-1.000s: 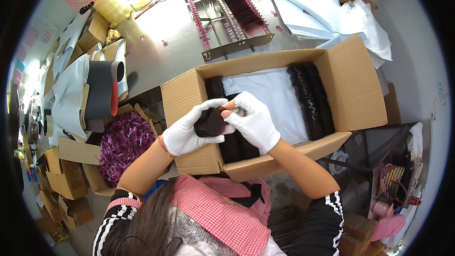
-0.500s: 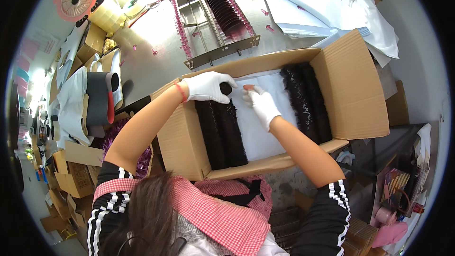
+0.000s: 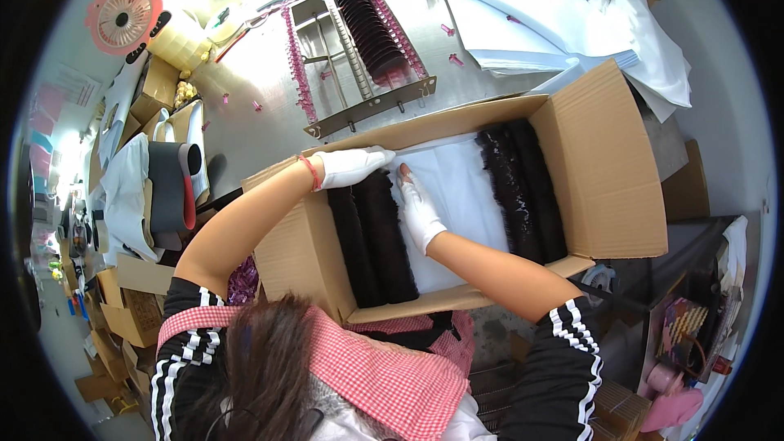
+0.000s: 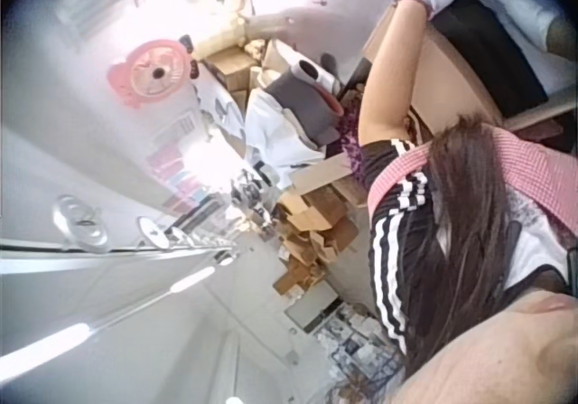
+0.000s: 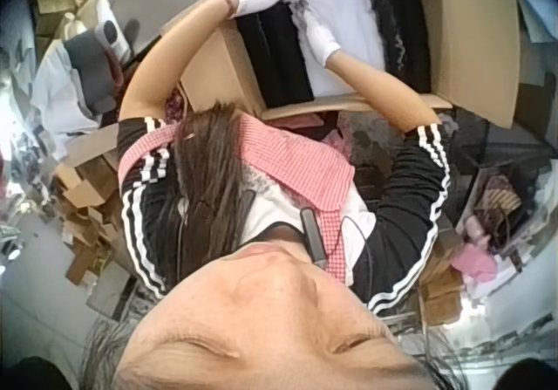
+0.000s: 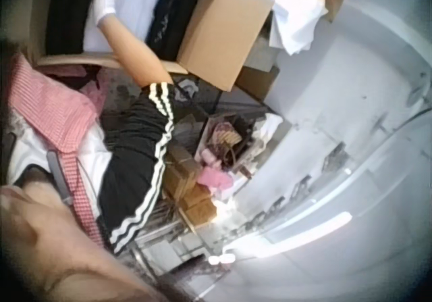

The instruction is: The person repeatedly picks up small dark objects from a metal rack, attaches a pink ribbon to each, and places them into a cardboard box lined with white paper. The person also moves the metal rack and handles purple shredded paper.

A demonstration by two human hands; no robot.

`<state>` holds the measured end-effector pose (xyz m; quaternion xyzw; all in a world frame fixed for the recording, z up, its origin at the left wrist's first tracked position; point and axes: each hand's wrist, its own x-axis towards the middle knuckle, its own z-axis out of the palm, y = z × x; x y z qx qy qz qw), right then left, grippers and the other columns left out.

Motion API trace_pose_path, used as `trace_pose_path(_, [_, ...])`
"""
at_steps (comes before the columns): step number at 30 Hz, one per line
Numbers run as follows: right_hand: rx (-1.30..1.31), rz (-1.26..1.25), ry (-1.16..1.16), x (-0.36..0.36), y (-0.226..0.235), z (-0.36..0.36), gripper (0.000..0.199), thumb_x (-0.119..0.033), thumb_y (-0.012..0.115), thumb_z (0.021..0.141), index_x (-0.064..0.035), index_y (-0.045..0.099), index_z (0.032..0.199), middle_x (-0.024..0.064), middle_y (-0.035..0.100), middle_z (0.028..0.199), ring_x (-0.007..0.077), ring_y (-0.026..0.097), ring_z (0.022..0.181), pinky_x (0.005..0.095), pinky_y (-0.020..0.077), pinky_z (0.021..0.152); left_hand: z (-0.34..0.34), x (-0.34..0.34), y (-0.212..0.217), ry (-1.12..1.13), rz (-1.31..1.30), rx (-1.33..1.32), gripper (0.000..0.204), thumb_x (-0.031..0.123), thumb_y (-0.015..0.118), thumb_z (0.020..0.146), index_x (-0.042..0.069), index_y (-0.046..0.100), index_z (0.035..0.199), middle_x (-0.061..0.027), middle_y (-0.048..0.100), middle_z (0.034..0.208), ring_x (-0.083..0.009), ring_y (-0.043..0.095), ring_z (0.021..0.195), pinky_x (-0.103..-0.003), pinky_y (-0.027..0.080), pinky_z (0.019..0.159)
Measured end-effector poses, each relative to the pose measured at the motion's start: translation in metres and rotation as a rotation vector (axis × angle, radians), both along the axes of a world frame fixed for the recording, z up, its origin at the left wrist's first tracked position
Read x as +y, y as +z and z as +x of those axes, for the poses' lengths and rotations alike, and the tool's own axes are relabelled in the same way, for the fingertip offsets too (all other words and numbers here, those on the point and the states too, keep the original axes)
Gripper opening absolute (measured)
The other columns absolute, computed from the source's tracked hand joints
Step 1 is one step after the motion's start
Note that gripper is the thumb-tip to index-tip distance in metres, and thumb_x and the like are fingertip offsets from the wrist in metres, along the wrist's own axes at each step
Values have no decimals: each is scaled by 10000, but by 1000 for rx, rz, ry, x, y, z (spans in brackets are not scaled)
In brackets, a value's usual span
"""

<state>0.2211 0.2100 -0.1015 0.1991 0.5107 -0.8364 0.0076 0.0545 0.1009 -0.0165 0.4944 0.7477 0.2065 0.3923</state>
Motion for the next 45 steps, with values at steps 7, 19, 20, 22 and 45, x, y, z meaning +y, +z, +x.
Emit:
trace_pose_path(7, [-115,441,124,-16,21,-3,526,-182,414,1042,-44,288,1534,189,443,1492,268,420,1374,311,293,1124,-4,-5,12,-234,-101,160,420,306,277,1058,45,536,1261,-199,614,1257,-370,553,1182,-390,403,1025])
trace_pose_path(19, [68,619,23,-13,-2,-21,534,-87,510,960,-22,368,1471,200,460,1457,330,442,1356,369,339,1120,25,-9,71,138,-277,-59,743,556,346,997,31,259,1515,-246,520,1398,-405,501,1285,-399,355,1106])
trace_pose_path(20, [60,666,-13,-10,-4,-19,528,-85,515,955,-26,381,1463,199,471,1443,330,453,1344,373,345,1116,25,-17,52,149,-93,7,718,524,397,995,24,298,1501,-250,485,1431,-394,492,1302,-396,349,1122])
trace_pose_path(22, [101,748,-58,-2,17,-19,480,-72,563,921,-40,461,1390,192,510,1377,330,499,1277,387,383,1082,22,-33,81,133,97,-15,631,424,466,1002,2,367,1460,-231,490,1423,-334,483,1326,-390,365,1117])
trace_pose_path(45, [397,1029,438,1,120,-169,381,-222,646,875,-32,597,1201,188,659,1195,343,624,1115,390,487,979,-82,73,73,1121,406,-568,831,608,391,954,-57,339,1450,-268,441,1466,-374,399,1390,-401,309,1129])
